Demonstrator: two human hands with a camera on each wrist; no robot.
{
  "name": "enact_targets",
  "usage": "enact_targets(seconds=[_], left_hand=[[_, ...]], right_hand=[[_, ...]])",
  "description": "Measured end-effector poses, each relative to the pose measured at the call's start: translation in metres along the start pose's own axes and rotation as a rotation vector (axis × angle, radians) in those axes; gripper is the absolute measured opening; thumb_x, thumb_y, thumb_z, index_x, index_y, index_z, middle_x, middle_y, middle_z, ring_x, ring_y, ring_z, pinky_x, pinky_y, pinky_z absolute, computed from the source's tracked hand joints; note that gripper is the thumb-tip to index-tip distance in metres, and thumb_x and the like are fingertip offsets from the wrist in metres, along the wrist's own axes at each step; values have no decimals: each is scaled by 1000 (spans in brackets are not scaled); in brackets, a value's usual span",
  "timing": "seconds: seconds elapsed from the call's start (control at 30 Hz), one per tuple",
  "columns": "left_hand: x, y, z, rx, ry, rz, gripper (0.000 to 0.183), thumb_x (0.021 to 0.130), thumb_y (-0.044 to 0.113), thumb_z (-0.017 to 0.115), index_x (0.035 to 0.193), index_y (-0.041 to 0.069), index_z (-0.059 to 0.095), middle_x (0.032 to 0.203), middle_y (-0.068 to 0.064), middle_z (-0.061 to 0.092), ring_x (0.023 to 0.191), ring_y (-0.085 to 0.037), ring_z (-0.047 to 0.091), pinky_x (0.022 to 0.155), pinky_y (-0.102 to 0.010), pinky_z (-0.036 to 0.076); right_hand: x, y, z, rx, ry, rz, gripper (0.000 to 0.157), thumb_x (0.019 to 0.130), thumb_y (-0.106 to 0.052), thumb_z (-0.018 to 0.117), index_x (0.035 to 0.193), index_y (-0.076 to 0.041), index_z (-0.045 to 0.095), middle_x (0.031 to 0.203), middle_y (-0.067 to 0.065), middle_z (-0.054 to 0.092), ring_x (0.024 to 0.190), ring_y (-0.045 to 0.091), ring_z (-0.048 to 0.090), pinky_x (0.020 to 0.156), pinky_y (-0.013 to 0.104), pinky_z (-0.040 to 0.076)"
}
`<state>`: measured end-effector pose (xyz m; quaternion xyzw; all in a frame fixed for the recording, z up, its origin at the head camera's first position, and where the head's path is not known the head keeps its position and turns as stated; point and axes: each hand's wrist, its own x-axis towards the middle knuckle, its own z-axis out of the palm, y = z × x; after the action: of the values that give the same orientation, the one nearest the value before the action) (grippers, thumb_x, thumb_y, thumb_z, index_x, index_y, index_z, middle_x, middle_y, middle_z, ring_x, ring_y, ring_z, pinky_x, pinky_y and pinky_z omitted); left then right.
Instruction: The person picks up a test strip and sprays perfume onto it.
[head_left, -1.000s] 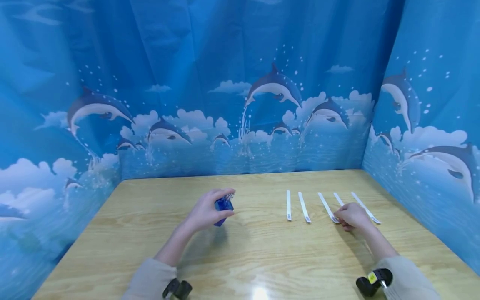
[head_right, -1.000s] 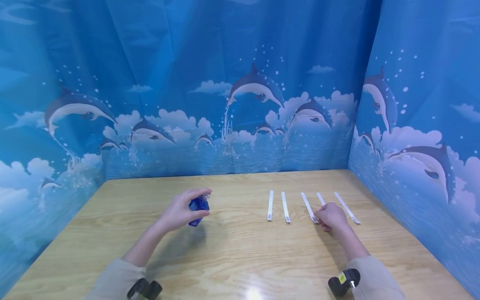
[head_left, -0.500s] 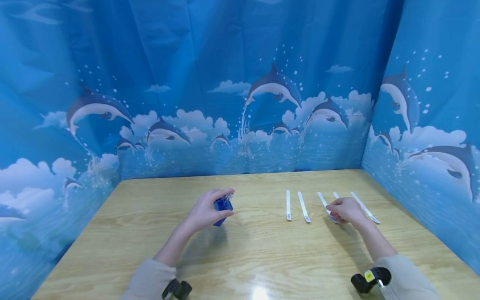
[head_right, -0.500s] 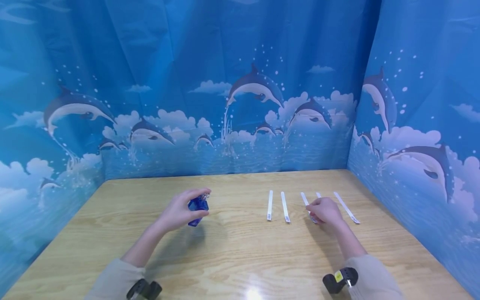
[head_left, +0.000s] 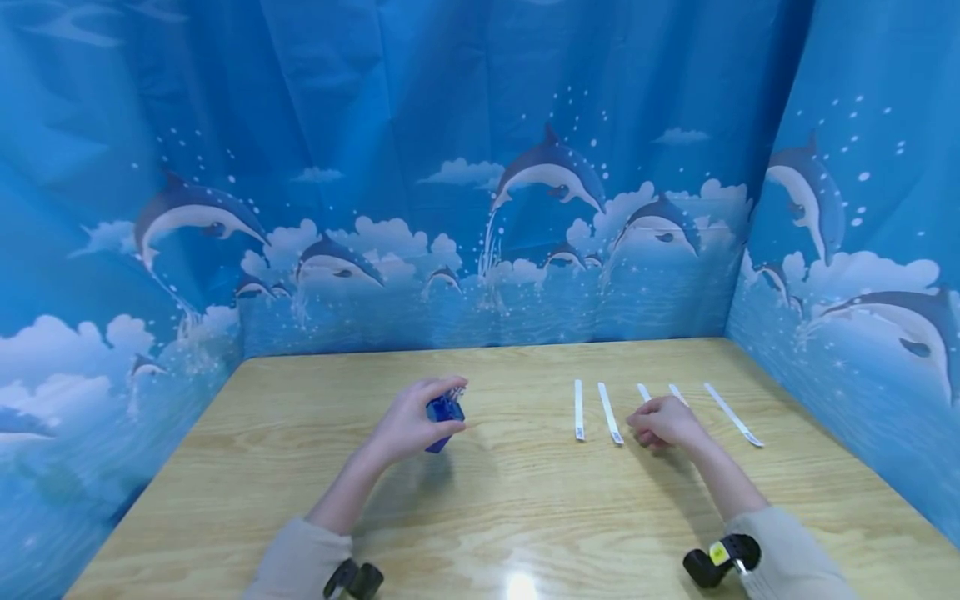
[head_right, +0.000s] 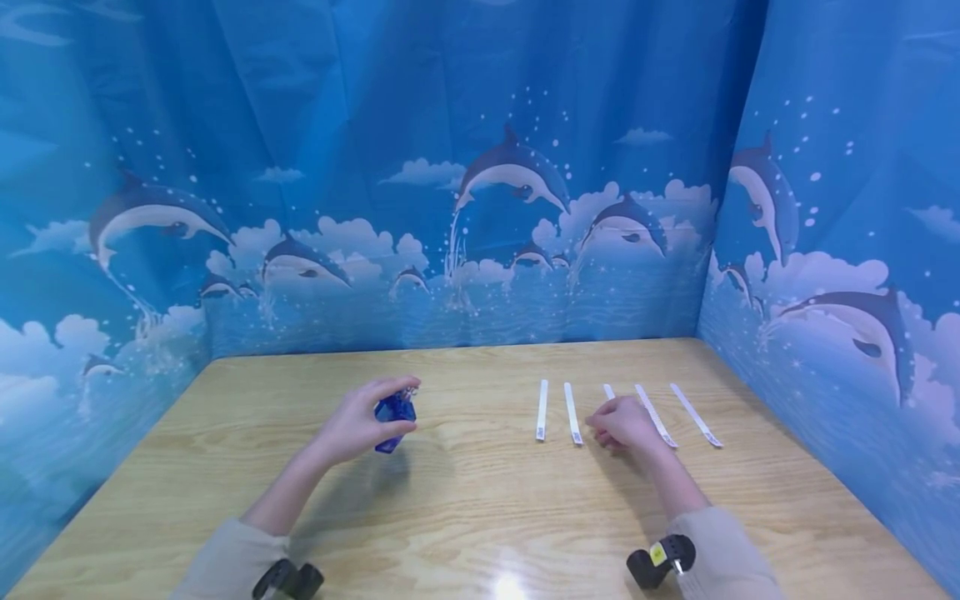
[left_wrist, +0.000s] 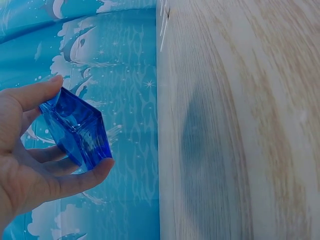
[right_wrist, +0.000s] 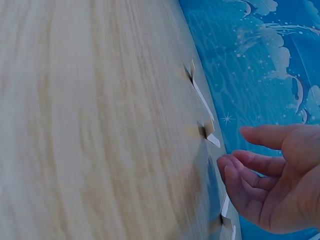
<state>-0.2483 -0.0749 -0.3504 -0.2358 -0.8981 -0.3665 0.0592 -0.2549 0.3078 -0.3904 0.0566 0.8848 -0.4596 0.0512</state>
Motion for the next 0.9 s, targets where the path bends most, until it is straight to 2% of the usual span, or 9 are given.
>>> enact_targets(seconds=[0.23,0.43,0.73,0.9], left_hand=[[-1,0,-1,10,7,4,55,79,23,76,130,22,55,128,-8,54,113,-32,52,88,-50,45],[-2,-2,-1,15,12,19,55,78,22,76,129,21,55,127,-7,55,112,-31,52,88,-50,45],[-2,-4,-1,10,7,26,54,78,22,76,129,21,56,127,-7,55,112,-32,52,88,-50,45],[-3,-5,-2,-6,7,17,55,78,21,76,129,21,55,127,-9,54,112,-33,52,87,-51,45]], right_hand=[[1,0,12,-33,-56,51,21,85,-15,65,89,5,60,64,6,60,51,10,58,47,23,49],[2,-3,20,-61,-50,50,20,84,-14,67,89,4,60,64,5,59,50,9,56,46,23,49],[5,-5,28,-66,-40,54,16,77,-2,69,84,2,55,57,4,54,48,10,52,44,23,47],[5,-4,29,-52,-28,53,17,76,2,67,87,5,54,58,4,55,48,10,53,45,23,48]])
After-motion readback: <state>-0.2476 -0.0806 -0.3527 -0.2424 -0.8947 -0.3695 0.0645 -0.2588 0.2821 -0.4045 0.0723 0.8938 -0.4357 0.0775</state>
